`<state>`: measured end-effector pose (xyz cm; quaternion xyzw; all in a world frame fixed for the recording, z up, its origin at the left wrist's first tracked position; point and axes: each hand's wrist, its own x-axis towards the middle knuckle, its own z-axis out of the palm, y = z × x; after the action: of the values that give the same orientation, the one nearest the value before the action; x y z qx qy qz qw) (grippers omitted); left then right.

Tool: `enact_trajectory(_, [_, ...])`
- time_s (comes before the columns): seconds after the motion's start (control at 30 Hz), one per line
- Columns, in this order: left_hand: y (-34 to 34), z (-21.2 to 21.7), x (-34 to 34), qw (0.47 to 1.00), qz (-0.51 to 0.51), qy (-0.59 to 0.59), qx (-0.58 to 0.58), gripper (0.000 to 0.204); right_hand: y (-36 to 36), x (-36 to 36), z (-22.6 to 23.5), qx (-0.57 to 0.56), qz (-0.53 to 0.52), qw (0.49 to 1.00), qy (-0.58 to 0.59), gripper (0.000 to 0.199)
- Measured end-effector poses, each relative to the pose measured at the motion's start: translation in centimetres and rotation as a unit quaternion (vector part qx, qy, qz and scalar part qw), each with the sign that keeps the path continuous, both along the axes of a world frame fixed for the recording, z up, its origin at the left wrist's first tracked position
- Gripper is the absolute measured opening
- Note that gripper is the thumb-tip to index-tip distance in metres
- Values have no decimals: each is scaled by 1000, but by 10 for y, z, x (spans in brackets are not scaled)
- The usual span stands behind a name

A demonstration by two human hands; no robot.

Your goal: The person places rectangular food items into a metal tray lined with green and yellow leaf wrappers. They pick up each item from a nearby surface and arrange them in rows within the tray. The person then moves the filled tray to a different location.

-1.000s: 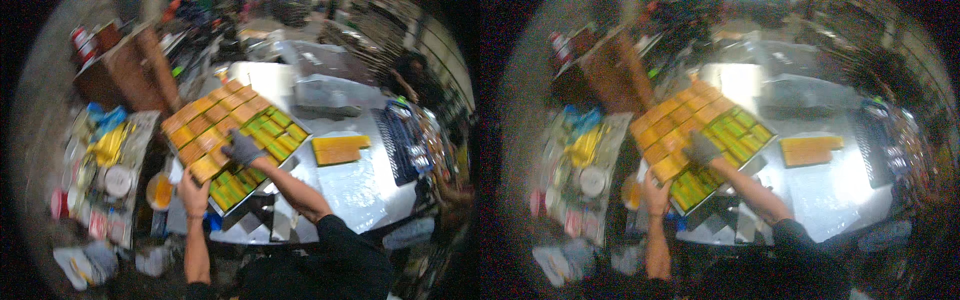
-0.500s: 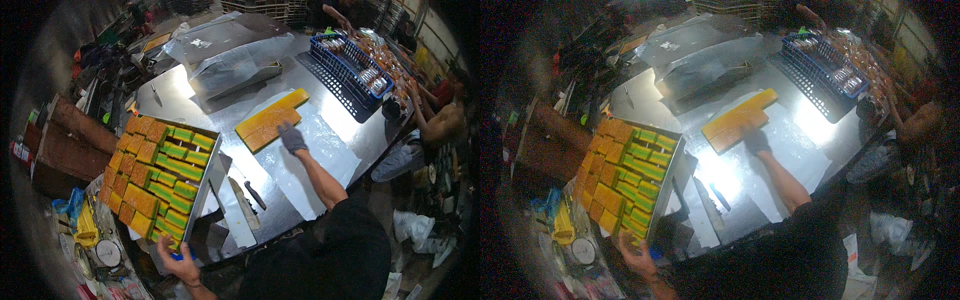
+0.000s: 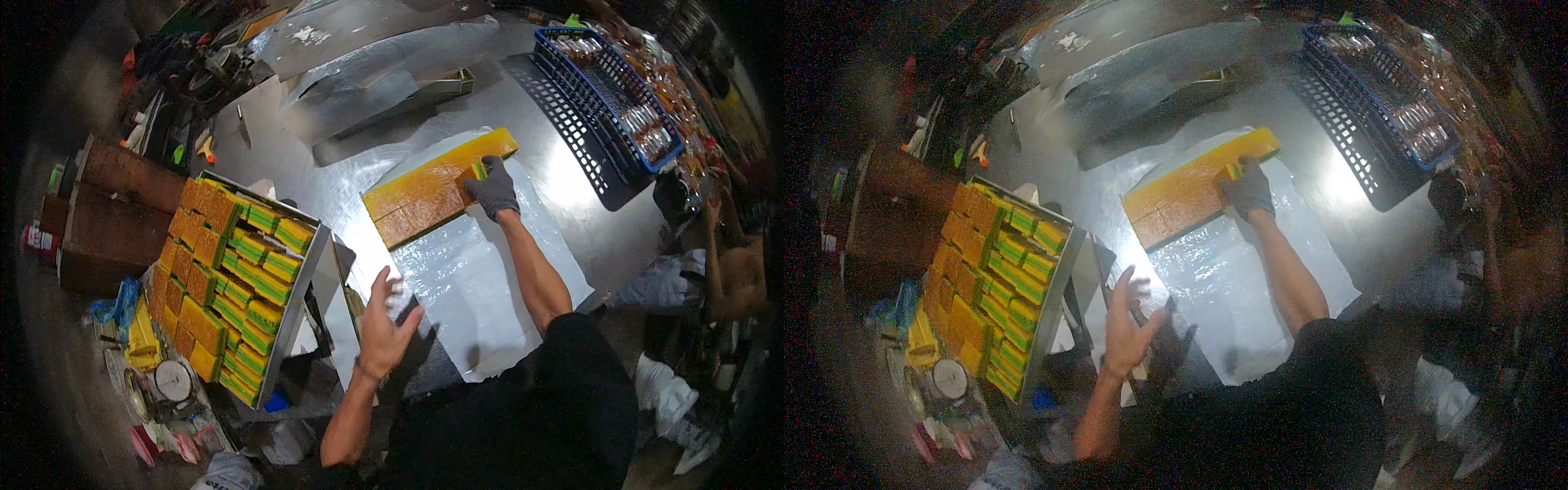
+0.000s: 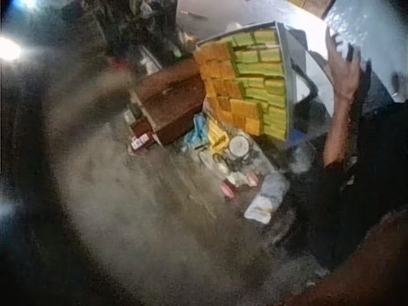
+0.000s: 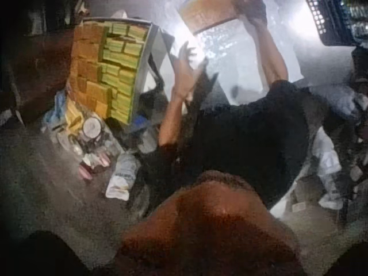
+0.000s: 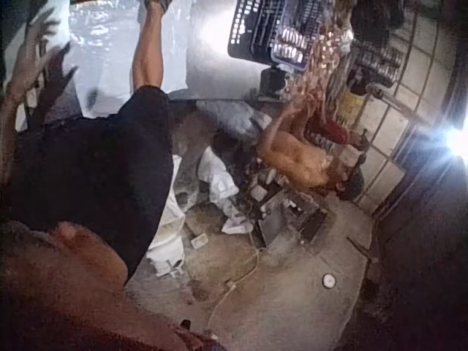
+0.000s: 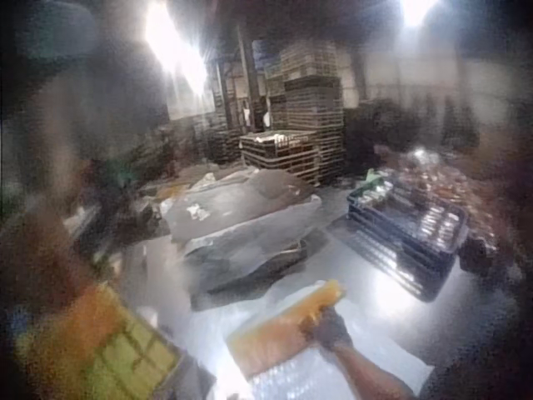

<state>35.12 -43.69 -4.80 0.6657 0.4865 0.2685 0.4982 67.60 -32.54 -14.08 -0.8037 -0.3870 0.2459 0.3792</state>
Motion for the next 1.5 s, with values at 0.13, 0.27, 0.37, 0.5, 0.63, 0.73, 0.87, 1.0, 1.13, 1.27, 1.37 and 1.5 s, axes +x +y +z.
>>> enact_trajectory(0.13, [40,-2,64,918,-5,184,352,94,-33,-45,66,52,117,986,107,74])
enact_trajectory(0.27, [50,11,66,928,-17,199,315,95,-59,-57,74,80,241,858,447,68])
enact_trajectory(0.37, [36,18,36,975,6,143,167,96,-26,-25,18,93,138,906,389,57])
enact_trajectory(0.5, [11,25,-12,993,22,94,61,105,6,-20,-78,-142,26,960,-239,49])
enact_trajectory(0.63, [8,42,-72,991,33,95,94,112,12,-46,-81,-75,78,990,-88,65])
enact_trajectory(0.73, [28,54,-128,965,122,181,148,110,5,-56,-34,38,37,999,-7,75])
enact_trajectory(0.87, [74,59,-213,884,191,332,267,98,5,-95,42,140,40,984,104,75])
enact_trajectory(1.0, [110,46,-257,848,175,418,275,85,19,-199,107,136,207,940,236,73])
enact_trajectory(1.13, [121,32,-268,818,165,469,290,70,62,-334,119,133,339,897,249,72])
enact_trajectory(1.27, [120,23,-273,816,159,482,276,63,104,-410,108,130,397,906,65,73])
enact_trajectory(1.37, [121,20,-277,810,147,502,264,64,111,-432,101,116,379,918,0,71])
enact_trajectory(1.5, [122,21,-279,800,150,514,271,71,111,-439,109,89,418,901,-74,76])
